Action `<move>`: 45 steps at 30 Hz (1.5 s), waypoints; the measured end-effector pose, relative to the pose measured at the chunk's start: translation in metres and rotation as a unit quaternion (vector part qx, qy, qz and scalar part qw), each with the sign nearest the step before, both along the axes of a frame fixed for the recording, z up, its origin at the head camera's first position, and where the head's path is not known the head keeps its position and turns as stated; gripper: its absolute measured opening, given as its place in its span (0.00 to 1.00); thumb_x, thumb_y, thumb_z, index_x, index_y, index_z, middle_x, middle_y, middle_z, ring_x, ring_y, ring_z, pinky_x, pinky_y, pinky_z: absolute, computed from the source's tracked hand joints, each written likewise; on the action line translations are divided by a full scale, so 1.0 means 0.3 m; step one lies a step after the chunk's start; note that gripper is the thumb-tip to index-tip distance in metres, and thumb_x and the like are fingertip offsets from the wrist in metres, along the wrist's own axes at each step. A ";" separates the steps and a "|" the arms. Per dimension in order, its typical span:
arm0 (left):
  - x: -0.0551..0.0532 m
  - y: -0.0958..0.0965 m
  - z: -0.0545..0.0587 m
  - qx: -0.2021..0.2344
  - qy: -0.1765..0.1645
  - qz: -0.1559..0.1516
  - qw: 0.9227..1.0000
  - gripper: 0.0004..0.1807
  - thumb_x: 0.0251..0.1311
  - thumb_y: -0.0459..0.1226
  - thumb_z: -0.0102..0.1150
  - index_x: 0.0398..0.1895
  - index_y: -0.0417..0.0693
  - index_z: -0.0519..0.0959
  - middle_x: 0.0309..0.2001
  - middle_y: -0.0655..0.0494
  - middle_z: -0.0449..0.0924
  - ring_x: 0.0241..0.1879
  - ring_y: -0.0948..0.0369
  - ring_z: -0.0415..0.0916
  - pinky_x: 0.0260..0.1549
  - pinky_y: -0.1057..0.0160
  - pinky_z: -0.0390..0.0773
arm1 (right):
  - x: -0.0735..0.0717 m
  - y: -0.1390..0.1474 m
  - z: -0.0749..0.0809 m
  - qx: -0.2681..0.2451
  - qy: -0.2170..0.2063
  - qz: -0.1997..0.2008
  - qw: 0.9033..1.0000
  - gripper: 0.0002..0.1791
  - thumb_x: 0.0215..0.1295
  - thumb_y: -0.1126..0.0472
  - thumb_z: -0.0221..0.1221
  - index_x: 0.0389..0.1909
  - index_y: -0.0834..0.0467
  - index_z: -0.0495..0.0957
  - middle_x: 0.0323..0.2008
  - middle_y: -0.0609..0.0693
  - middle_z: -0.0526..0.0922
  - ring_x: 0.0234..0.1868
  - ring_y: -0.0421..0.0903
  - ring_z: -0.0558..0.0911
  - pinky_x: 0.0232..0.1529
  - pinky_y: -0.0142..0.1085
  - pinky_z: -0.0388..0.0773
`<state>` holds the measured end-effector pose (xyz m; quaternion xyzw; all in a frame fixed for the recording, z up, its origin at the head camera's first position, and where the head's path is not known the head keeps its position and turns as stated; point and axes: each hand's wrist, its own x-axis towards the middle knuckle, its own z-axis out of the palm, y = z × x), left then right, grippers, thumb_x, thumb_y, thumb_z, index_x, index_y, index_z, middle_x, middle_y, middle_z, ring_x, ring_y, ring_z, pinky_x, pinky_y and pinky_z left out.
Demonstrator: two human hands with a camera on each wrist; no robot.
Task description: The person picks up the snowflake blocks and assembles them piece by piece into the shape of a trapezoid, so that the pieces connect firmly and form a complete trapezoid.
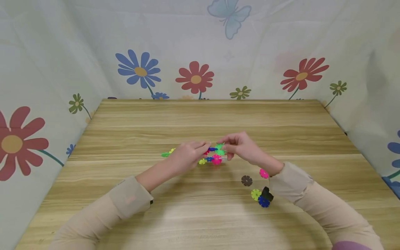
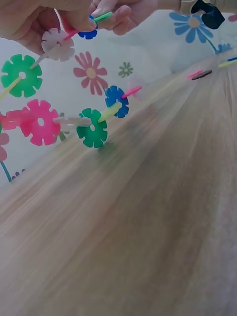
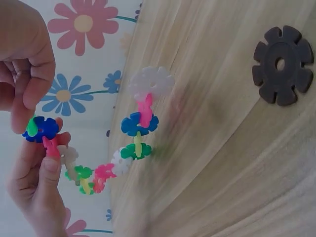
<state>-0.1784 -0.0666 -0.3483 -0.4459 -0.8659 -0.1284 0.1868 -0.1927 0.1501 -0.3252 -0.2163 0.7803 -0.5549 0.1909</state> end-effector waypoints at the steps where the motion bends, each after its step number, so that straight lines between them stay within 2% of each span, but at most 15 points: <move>1: 0.000 0.001 0.002 0.004 -0.014 0.003 1.000 0.20 0.52 0.37 0.60 0.49 0.42 0.75 0.44 0.48 0.80 0.41 0.57 0.79 0.39 0.65 0.78 | -0.002 0.001 0.000 -0.001 -0.003 0.000 1.000 0.13 0.61 0.71 0.49 0.45 0.73 0.72 0.20 0.51 0.75 0.18 0.39 0.76 0.25 0.31 0.78; 4: -0.007 0.007 0.004 0.024 -0.044 0.007 0.999 0.21 0.52 0.39 0.60 0.50 0.44 0.75 0.44 0.51 0.80 0.41 0.59 0.79 0.38 0.66 0.78 | -0.013 0.002 -0.003 -0.002 -0.004 0.003 1.000 0.14 0.61 0.70 0.49 0.47 0.72 0.71 0.21 0.49 0.76 0.18 0.39 0.76 0.27 0.32 0.78; 9: -0.015 0.027 0.014 0.056 -0.069 0.014 0.996 0.21 0.52 0.41 0.60 0.50 0.45 0.75 0.44 0.53 0.80 0.42 0.61 0.79 0.39 0.67 0.78 | -0.029 -0.004 0.011 -0.008 0.004 -0.005 1.000 0.15 0.61 0.69 0.50 0.49 0.70 0.70 0.22 0.49 0.77 0.19 0.40 0.77 0.28 0.32 0.78; 12: -0.017 0.034 0.025 0.063 -0.097 0.039 0.993 0.21 0.53 0.41 0.59 0.51 0.46 0.74 0.44 0.53 0.81 0.41 0.62 0.79 0.38 0.67 0.78 | -0.037 0.004 0.026 -0.006 0.006 -0.021 1.000 0.16 0.61 0.67 0.51 0.50 0.68 0.69 0.24 0.49 0.78 0.22 0.42 0.78 0.31 0.35 0.79; 15: -0.021 0.032 0.034 0.067 -0.131 0.070 0.987 0.22 0.54 0.42 0.58 0.53 0.47 0.72 0.41 0.54 0.81 0.34 0.64 0.79 0.32 0.71 0.78 | -0.041 0.032 0.038 0.009 0.013 -0.031 0.999 0.16 0.61 0.65 0.52 0.50 0.65 0.70 0.27 0.51 0.79 0.27 0.45 0.79 0.35 0.40 0.80; 19: -0.033 0.017 0.041 0.082 -0.176 0.107 0.975 0.23 0.55 0.43 0.57 0.55 0.47 0.71 0.37 0.54 0.81 0.24 0.66 0.73 0.21 0.76 0.73 | -0.045 0.093 0.033 0.059 0.047 -0.012 0.997 0.14 0.60 0.66 0.54 0.47 0.65 0.73 0.30 0.55 0.79 0.31 0.45 0.79 0.36 0.39 0.79; 22: -0.045 0.002 0.040 0.097 -0.198 0.122 0.968 0.25 0.55 0.43 0.57 0.56 0.47 0.69 0.36 0.54 0.81 0.23 0.66 0.70 0.20 0.76 0.71 | -0.043 0.140 0.014 0.106 0.081 0.028 0.991 0.13 0.58 0.67 0.55 0.44 0.66 0.75 0.31 0.55 0.79 0.32 0.44 0.78 0.34 0.35 0.78; 24: -0.054 -0.007 0.038 0.108 -0.207 0.123 0.965 0.25 0.54 0.42 0.58 0.56 0.47 0.69 0.36 0.54 0.81 0.26 0.65 0.73 0.23 0.75 0.73 | -0.038 0.169 -0.003 0.136 0.093 0.054 0.985 0.13 0.57 0.67 0.56 0.44 0.65 0.75 0.32 0.54 0.79 0.33 0.43 0.77 0.33 0.33 0.77; 31: -0.074 -0.029 0.026 0.135 -0.244 0.125 0.952 0.26 0.55 0.41 0.57 0.58 0.47 0.67 0.38 0.53 0.80 0.35 0.63 0.76 0.33 0.69 0.78 | -0.017 0.236 -0.069 0.193 0.073 0.119 0.971 0.15 0.55 0.67 0.58 0.45 0.65 0.75 0.36 0.59 0.79 0.35 0.44 0.76 0.34 0.31 0.76; 37: -0.077 -0.037 0.027 0.141 -0.251 0.123 0.950 0.26 0.55 0.41 0.57 0.58 0.47 0.67 0.38 0.53 0.81 0.35 0.62 0.77 0.34 0.67 0.79 | 0.003 0.267 -0.134 0.225 0.085 0.151 0.959 0.17 0.53 0.68 0.58 0.46 0.63 0.75 0.34 0.56 0.79 0.32 0.40 0.75 0.33 0.29 0.75; 40: -0.080 -0.041 0.022 0.140 -0.253 0.124 0.949 0.26 0.55 0.41 0.57 0.58 0.47 0.67 0.38 0.53 0.80 0.36 0.62 0.77 0.34 0.68 0.79 | 0.013 0.274 -0.164 0.233 0.080 0.159 0.956 0.17 0.51 0.69 0.59 0.46 0.63 0.75 0.34 0.55 0.78 0.31 0.40 0.75 0.29 0.29 0.75; 45: -0.080 -0.046 0.022 0.144 -0.260 0.120 0.947 0.26 0.55 0.41 0.57 0.58 0.47 0.67 0.38 0.52 0.80 0.37 0.61 0.77 0.35 0.67 0.79 | 0.030 0.275 -0.202 0.238 0.079 0.174 0.952 0.18 0.50 0.68 0.59 0.46 0.61 0.76 0.35 0.51 0.78 0.33 0.39 0.74 0.33 0.29 0.74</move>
